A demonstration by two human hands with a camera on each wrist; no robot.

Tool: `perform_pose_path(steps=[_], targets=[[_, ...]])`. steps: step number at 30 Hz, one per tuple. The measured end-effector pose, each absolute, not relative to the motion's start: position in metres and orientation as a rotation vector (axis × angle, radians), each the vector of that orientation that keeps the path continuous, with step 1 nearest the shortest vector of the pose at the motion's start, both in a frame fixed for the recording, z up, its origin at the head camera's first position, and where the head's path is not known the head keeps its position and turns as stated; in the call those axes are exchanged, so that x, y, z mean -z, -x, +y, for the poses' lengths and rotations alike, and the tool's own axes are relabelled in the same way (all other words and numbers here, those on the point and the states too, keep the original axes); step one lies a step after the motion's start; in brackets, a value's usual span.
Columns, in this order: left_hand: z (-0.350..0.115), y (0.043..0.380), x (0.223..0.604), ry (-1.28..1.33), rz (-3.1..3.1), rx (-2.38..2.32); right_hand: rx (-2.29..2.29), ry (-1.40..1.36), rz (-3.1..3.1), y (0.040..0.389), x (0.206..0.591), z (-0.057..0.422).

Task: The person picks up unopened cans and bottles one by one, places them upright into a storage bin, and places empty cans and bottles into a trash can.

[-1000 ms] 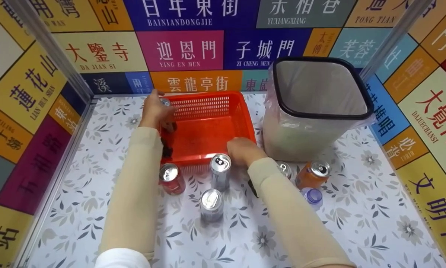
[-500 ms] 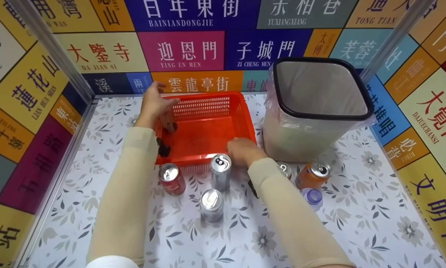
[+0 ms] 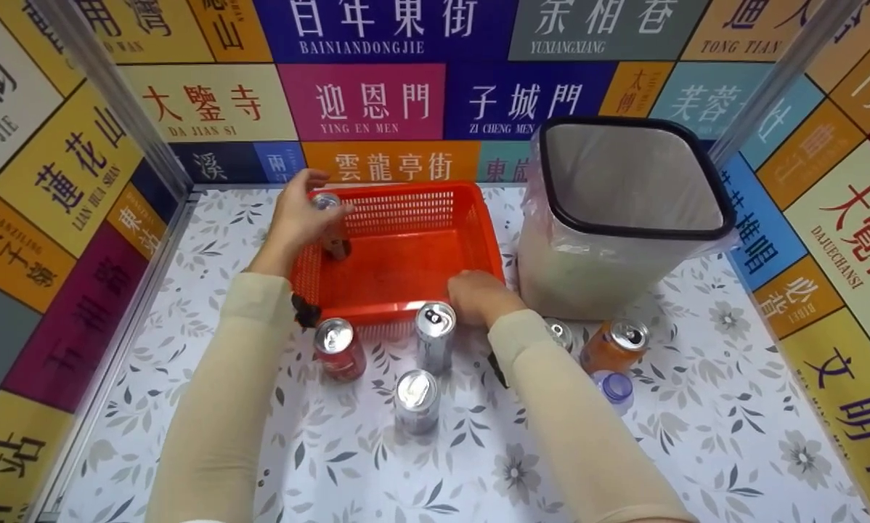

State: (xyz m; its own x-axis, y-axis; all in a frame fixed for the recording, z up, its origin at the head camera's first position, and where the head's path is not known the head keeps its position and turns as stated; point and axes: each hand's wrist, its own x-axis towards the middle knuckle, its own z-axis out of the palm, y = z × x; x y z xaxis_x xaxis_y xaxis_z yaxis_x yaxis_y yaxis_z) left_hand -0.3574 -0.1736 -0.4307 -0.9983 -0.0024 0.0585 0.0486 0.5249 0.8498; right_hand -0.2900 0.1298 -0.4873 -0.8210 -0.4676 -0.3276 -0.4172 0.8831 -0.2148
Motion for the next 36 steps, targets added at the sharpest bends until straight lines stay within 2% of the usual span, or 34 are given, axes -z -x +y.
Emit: perform_pose_path(steps=[17, 36], targets=[[-0.18, 0.302, 0.441, 0.09, -2.636, 1.536, 0.162, 0.669, 2.682, 0.291, 0.49, 0.13], [-0.214, 0.24, 0.476, 0.106, -2.564, 1.64, 0.128, 0.692, 2.68, 0.29, 0.486, 0.129]])
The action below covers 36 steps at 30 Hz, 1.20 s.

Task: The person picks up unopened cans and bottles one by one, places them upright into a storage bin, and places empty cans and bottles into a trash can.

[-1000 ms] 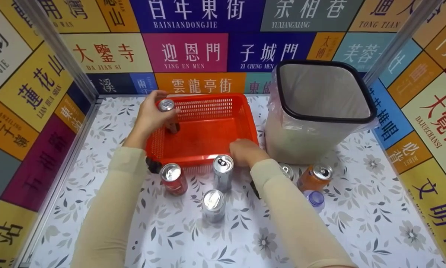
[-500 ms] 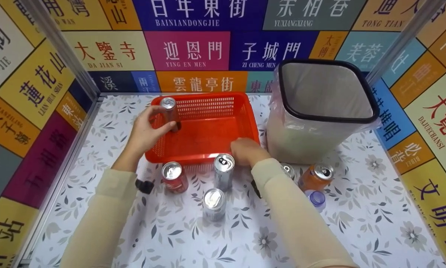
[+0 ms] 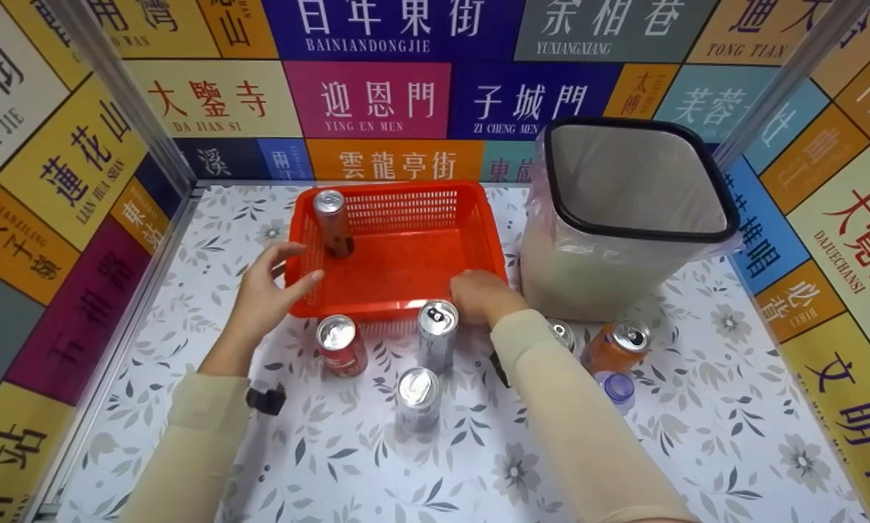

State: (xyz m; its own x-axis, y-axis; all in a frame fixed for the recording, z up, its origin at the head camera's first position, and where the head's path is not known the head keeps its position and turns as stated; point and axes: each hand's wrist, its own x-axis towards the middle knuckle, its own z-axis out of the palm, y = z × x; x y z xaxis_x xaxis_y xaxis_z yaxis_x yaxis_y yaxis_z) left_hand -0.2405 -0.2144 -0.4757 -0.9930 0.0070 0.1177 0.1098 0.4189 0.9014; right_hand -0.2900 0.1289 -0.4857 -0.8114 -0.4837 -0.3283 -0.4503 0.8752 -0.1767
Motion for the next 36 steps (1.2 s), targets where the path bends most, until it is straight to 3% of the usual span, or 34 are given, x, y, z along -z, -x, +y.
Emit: perform_pose_path(steps=[19, 36], targets=[[-0.233, 0.164, 0.493, -0.065, -2.47, 1.726, 0.145, 0.705, 2.681, 0.292, 0.49, 0.13], [-0.222, 0.135, 0.527, -0.106, -2.435, 1.947, 0.176, 0.702, 2.703, 0.29, 0.489, 0.13]])
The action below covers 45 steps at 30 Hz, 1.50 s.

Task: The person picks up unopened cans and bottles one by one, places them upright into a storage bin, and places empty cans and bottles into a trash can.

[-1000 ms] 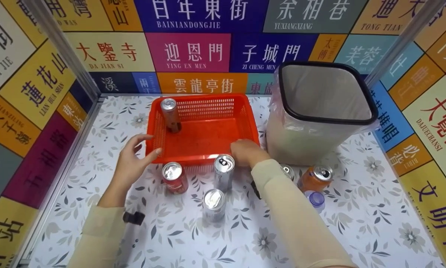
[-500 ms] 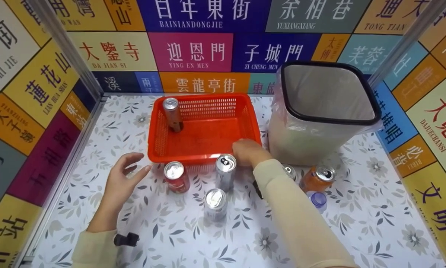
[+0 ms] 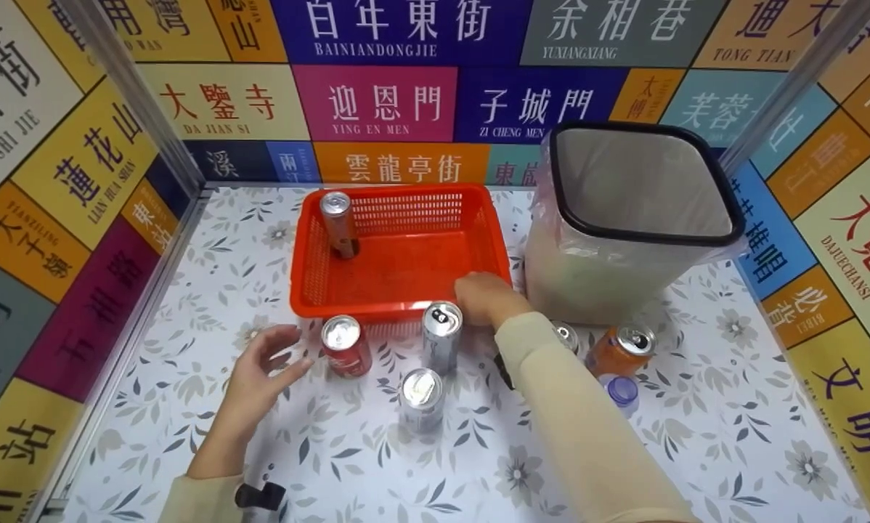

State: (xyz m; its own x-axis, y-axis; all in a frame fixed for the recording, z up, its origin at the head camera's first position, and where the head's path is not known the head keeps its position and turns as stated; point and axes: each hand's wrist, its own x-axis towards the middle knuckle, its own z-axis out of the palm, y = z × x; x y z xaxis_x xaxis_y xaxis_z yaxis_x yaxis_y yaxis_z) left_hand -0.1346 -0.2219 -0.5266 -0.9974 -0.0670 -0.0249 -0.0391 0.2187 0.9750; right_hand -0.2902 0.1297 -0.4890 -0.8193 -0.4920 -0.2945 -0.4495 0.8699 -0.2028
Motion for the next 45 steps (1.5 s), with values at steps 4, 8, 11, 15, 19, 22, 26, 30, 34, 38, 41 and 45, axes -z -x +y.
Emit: perform_pose_path(steps=[4, 8, 11, 15, 19, 22, 26, 30, 34, 38, 41, 45], targets=[[-0.215, 0.134, 0.534, -0.092, -2.423, 2.003, 0.178, 0.704, 2.703, 0.291, 0.489, 0.13], [-0.206, 0.135, 0.54, -0.082, -2.439, 2.037, 0.169, 0.698, 2.701, 0.291, 0.49, 0.13], [-0.199, 0.139, 0.545, -0.07, -2.46, 2.047, 0.168, 0.694, 2.698, 0.291, 0.491, 0.131], [-0.191, 0.144, 0.552, -0.047, -2.481, 2.026, 0.178, 0.681, 2.687, 0.291, 0.493, 0.13], [-0.185, 0.147, 0.559, -0.089, -2.498, 2.018, 0.183, 0.681, 2.682, 0.29, 0.492, 0.129], [-0.18, 0.151, 0.563, -0.143, -2.505, 2.04, 0.17, 0.697, 2.689, 0.289, 0.49, 0.13], [-0.172, 0.157, 0.565, -0.188, -2.526, 2.019, 0.164, 0.706, 2.694, 0.289, 0.488, 0.131], [-0.164, 0.165, 0.569, -0.255, -2.54, 1.997, 0.173, 0.694, 2.69, 0.291, 0.489, 0.131], [-0.158, 0.17, 0.574, -0.281, -2.48, 2.021, 0.183, 0.681, 2.681, 0.291, 0.49, 0.131], [-0.154, 0.172, 0.576, -0.285, -2.442, 2.001, 0.189, 0.673, 2.673, 0.291, 0.489, 0.132], [-0.153, 0.173, 0.577, -0.264, -2.423, 1.995, 0.189, 0.666, 2.673, 0.292, 0.488, 0.131], [-0.153, 0.173, 0.578, -0.231, -2.385, 2.006, 0.192, 0.663, 2.666, 0.292, 0.488, 0.13]])
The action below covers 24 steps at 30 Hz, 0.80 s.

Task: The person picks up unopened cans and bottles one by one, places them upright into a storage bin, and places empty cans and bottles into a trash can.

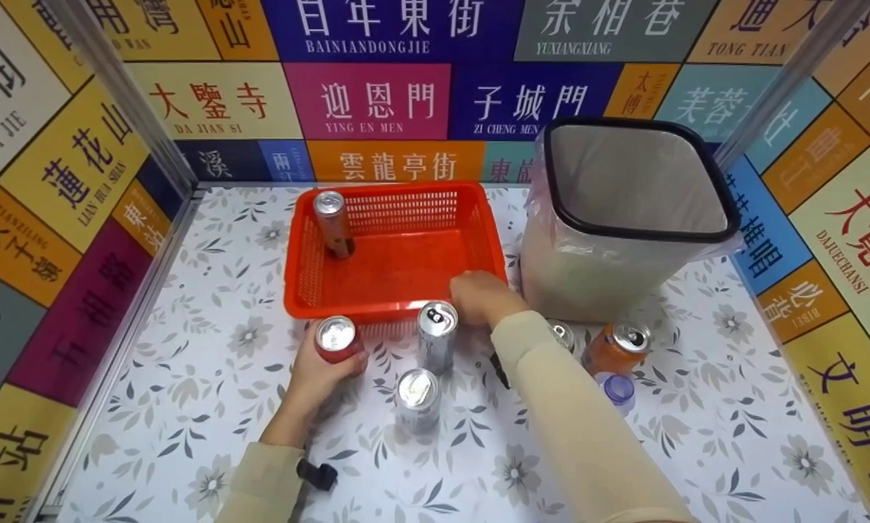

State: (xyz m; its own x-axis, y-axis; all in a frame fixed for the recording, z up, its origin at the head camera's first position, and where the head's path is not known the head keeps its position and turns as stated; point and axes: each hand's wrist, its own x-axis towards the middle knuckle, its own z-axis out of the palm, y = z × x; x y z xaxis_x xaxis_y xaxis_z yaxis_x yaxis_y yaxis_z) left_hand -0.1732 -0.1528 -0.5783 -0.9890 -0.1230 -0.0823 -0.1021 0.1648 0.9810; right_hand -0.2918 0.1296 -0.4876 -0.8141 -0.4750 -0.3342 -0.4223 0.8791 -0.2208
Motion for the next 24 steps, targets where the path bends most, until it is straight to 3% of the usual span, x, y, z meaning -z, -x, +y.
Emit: perform_pose_path(steps=[24], targets=[[-0.152, 0.162, 0.579, -0.2, -2.397, 1.998, 0.169, 0.691, 2.686, 0.29, 0.488, 0.13]])
